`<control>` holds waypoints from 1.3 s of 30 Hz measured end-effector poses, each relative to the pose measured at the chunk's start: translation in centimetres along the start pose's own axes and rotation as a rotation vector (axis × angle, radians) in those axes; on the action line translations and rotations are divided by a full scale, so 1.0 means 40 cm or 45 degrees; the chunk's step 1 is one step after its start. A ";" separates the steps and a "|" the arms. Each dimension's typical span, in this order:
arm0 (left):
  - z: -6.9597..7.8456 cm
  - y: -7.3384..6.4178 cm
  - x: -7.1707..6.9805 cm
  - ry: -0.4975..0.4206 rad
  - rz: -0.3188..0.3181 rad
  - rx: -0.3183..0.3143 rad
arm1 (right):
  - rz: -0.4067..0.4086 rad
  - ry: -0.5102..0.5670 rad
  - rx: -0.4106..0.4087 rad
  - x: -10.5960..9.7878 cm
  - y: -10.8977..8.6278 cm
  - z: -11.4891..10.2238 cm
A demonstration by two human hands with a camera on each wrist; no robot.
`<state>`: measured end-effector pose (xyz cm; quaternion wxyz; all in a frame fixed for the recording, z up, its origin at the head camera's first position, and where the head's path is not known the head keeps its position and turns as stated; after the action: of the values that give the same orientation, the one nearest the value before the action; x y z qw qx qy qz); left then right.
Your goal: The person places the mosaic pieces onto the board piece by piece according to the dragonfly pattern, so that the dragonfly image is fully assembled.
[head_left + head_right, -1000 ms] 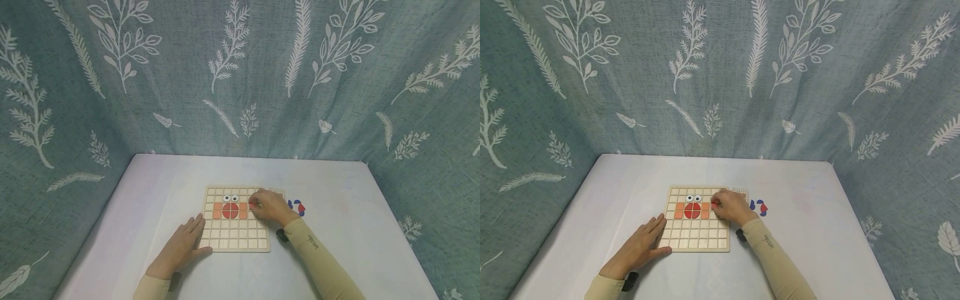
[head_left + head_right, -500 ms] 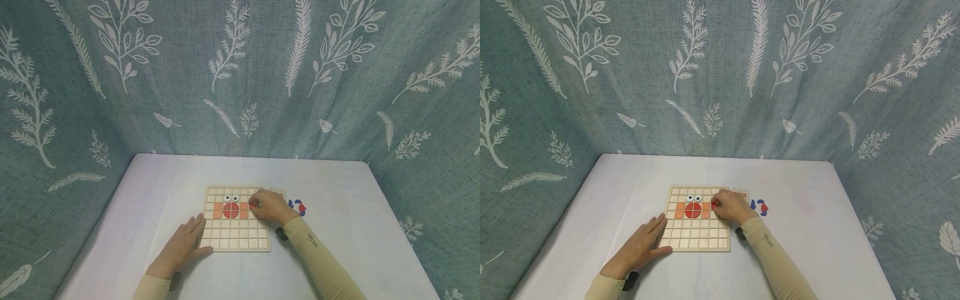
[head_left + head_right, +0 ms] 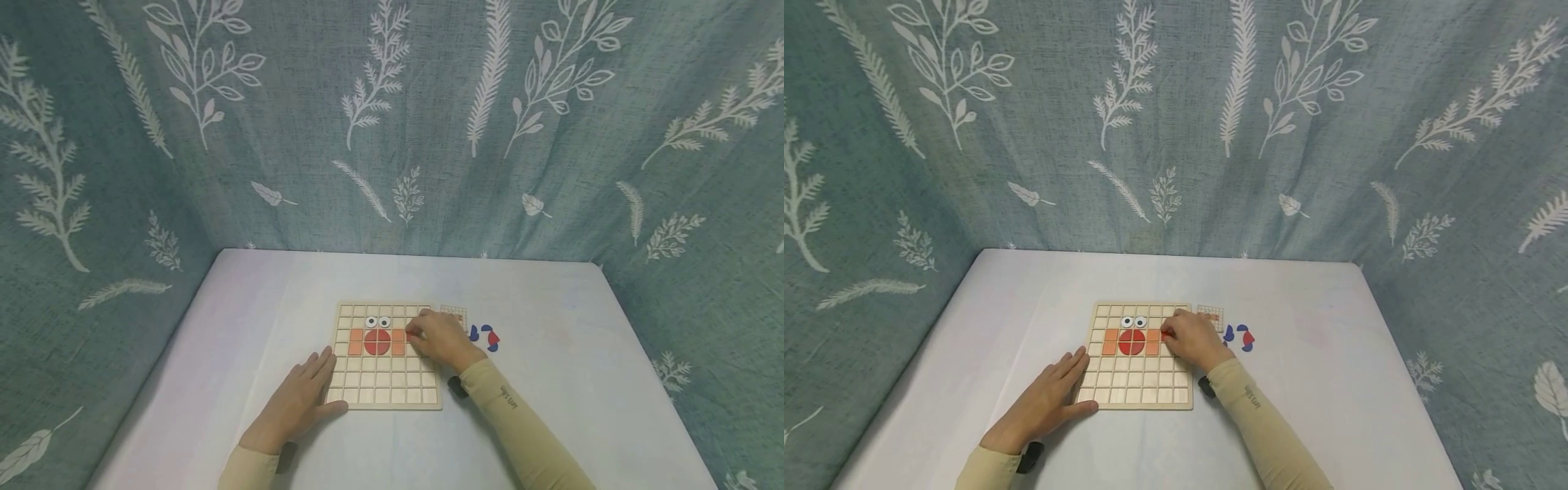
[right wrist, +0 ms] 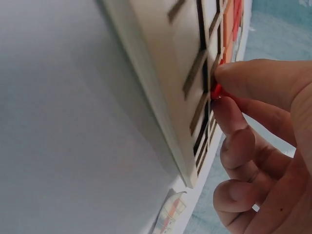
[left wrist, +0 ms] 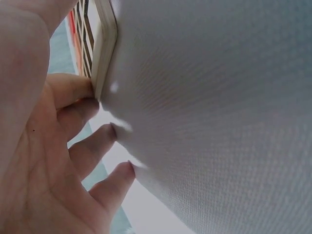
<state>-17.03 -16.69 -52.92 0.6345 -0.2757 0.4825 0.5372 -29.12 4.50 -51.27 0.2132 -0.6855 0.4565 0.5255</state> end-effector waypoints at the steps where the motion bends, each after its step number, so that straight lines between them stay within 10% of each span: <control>1: -0.001 0.001 0.001 0.000 -0.006 -0.005 | 0.005 -0.003 0.003 0.001 -0.001 0.001; 9: -0.004 0.005 0.009 -0.012 -0.050 -0.040 | 0.011 0.061 0.045 -0.016 -0.022 0.013; 22: 0.003 0.002 -0.006 -0.017 -0.033 -0.018 | 0.311 0.164 0.035 -0.197 -0.105 0.099; 39: -0.001 -0.002 0.002 0.000 -0.016 -0.020 | 0.069 0.106 0.304 -0.153 -0.235 0.211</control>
<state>-16.98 -16.72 -53.00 0.6357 -0.2837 0.4767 0.5368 -25.76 18.08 -50.43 0.2599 -0.6640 0.5426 0.4439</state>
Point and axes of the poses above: each hand's wrist, its own y-axis towards the middle knuckle, its own x-axis out of the palm, z = x × y, the point moved 10 cm from there along y, towards the middle knuckle, and after that the axes turned 8 degrees about z, right-handed, at the moved point
